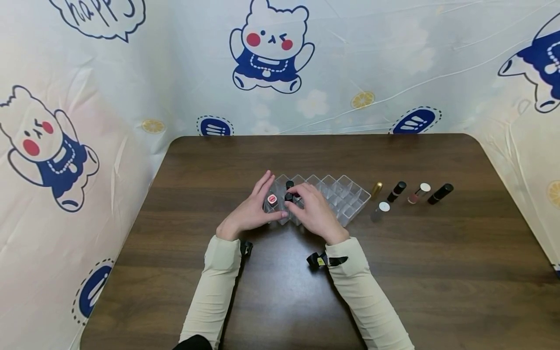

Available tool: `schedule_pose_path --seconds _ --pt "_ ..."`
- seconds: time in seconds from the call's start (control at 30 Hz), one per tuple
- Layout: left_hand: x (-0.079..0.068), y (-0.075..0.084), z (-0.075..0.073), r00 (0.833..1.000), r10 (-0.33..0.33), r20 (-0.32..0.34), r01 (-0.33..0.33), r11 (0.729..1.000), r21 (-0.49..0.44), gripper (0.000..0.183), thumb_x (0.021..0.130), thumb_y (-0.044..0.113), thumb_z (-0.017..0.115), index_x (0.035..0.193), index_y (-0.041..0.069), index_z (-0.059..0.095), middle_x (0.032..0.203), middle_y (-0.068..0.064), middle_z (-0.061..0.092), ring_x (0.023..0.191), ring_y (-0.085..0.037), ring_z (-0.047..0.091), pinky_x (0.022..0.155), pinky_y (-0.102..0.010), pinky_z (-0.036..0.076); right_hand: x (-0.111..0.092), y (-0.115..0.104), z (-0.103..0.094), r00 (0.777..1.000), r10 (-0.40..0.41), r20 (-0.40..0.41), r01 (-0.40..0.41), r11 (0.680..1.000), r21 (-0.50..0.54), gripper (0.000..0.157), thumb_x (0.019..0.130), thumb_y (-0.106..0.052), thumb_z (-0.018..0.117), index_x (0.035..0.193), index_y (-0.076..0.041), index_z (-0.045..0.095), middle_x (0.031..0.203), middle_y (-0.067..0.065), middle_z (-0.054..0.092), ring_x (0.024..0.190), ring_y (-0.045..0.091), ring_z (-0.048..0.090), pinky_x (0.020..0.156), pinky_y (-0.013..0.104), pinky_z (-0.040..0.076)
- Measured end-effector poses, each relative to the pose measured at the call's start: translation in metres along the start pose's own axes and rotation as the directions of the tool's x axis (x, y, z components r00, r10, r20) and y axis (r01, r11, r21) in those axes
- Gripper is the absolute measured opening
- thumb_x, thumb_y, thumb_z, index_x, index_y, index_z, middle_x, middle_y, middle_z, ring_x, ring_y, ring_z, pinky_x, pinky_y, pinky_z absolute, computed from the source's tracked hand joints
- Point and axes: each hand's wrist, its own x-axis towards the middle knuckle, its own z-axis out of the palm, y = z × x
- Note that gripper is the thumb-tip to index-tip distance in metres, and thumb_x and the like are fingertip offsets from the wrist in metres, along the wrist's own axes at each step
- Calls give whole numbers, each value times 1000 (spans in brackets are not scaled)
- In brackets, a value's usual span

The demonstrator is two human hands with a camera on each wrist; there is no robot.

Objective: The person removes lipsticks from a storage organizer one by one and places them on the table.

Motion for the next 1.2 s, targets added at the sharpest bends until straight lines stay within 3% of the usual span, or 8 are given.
schedule_pose_path --seconds 0.53,0.83,1.1,1.2 --pt "0 -2 0 1000 0 -5 0 1000 3 99 67 67 60 140 43 -2 144 29 -14 133 -16 26 98 -41 38 0 -1 -1 1000 -29 11 28 997 67 26 79 -14 67 103 -7 61 98 1 59 85 17 57 73 29 46" --pt "0 -2 1 1000 -4 -2 4 1000 7 100 67 68 60 140 42 -3 150 15 -9 133 -17 26 98 -41 38 0 -1 0 999 -36 3 35 997 73 23 80 -13 66 102 -8 61 97 1 59 84 13 56 74 29 48" --pt "1 -3 2 1000 1 -4 -1 1000 5 100 66 67 61 140 42 -3 145 26 -14 132 -16 27 98 -40 37 0 0 0 999 -42 0 42 996 77 23 80 -13 66 102 -6 61 97 1 59 84 14 57 74 29 48" --pt "1 -3 2 1000 2 -4 -1 1000 5 100 66 67 61 140 42 -3 146 24 -13 132 -17 27 98 -41 38 -1 0 0 999 -37 1 36 996 81 22 81 -13 66 102 -7 61 97 1 59 84 14 57 74 30 49"
